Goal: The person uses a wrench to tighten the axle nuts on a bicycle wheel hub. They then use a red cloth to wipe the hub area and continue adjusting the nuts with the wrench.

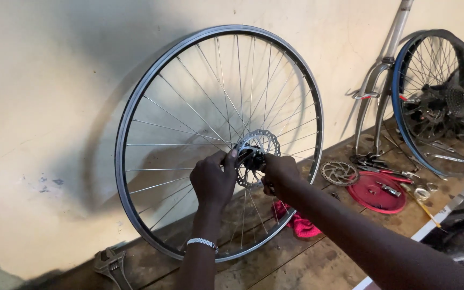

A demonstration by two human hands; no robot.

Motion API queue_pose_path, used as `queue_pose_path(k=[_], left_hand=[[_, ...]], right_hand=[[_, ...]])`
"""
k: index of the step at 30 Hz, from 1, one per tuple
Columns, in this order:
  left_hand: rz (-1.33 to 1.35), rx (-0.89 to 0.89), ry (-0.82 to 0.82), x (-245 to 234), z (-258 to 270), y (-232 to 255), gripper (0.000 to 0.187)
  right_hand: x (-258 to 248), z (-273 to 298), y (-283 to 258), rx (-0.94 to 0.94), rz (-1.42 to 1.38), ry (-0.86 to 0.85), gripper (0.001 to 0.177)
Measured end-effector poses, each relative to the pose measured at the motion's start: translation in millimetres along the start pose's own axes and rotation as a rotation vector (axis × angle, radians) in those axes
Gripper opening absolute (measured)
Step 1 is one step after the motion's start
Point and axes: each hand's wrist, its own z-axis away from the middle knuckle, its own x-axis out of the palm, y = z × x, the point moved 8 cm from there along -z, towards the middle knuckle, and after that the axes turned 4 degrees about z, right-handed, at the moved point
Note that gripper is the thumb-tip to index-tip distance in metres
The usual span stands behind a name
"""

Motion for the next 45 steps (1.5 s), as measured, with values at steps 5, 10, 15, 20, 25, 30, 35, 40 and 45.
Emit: queue_pose_path(k=[5, 10, 15, 20, 25, 30, 35, 40, 45], left_hand=[[-0.01, -0.004, 0.0, 2.8, -4.5, -5.8, 0.027], [-0.038, -0.068, -0.05, 6.0, -5.1, -6.8, 0.028], [-0.071, -0.126, -0.019, 8.0, -0.3, -6.1, 0.025], [-0.044, -0.171, -0.039, 6.4, 0.2, -5.9, 0.025], [-0.044, -0.192, -0.062, 6.8, 0.2, -7.0, 0.027], [-0.069, -0.206, -0.095, 7.0, 1.5, -4.0, 0.026], [-0.044, -0.198, -0.105, 8.0, 0.0, -7.9, 0.025], [-0.012, -0.196, -0.111, 5.9, -1.2, -2.6, 0.026], [-0.071, -0.214, -0.117, 2.9, 2.4, 2.9, 0.023]], right_hand=[[-10.0, -1.6, -16.9, -0.498, 0.408, 0.13, 0.028], [-6.2, 54.4, -52.6, -1.582, 1.185, 0.144, 0.025], [1.3, 86.9, -46.9, -2.24, 1.264, 0.028, 0.007], [4.6, 54.6, -42.1, -1.364, 1.309, -0.021, 0.029], [-7.8, 47.4, -54.8, -0.931, 0.962, -0.232, 0.042], [-7.8, 40.3, -42.0, -0.383, 0.53, -0.54, 0.022], [6.6, -17.6, -39.3, -0.544, 0.891, -0.598, 0.024], [22.1, 35.1, -39.7, -1.408, 1.921, -0.197, 0.013], [21.4, 66.4, -40.0, -1.38, 2.061, 0.231, 0.007]])
